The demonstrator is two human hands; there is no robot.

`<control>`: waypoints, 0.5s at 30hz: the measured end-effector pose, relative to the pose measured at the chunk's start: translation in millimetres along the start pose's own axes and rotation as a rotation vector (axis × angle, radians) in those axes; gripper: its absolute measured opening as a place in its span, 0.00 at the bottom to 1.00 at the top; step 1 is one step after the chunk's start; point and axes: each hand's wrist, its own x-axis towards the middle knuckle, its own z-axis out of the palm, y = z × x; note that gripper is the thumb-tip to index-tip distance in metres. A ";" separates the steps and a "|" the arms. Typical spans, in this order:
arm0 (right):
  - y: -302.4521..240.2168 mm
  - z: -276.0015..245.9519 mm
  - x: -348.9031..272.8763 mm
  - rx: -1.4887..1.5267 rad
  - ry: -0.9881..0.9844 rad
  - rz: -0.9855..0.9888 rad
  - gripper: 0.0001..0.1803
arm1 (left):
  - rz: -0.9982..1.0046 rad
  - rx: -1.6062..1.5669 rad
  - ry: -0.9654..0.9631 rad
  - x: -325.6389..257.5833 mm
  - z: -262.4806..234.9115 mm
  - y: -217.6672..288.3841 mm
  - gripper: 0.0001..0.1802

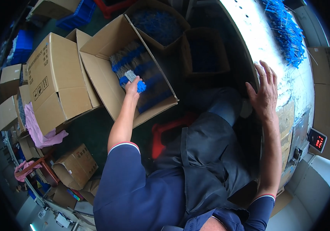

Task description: Assembling blue brush bristles into metal holders using a specialized machine.

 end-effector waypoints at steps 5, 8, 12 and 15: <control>7.6 21.8 5.5 -0.134 -0.025 0.023 0.49 | -0.086 0.155 0.047 75.5 -10.0 -48.0 0.16; 4.9 24.0 7.8 -0.152 -0.039 0.019 0.49 | -0.190 0.192 0.193 89.9 -8.6 -62.8 0.17; 2.9 24.0 10.6 -0.146 -0.048 0.019 0.50 | -0.168 0.240 0.215 107.9 -9.1 -66.3 0.26; 2.7 23.5 11.4 -0.153 -0.052 0.016 0.51 | -0.184 0.302 0.291 117.1 3.9 -67.6 0.29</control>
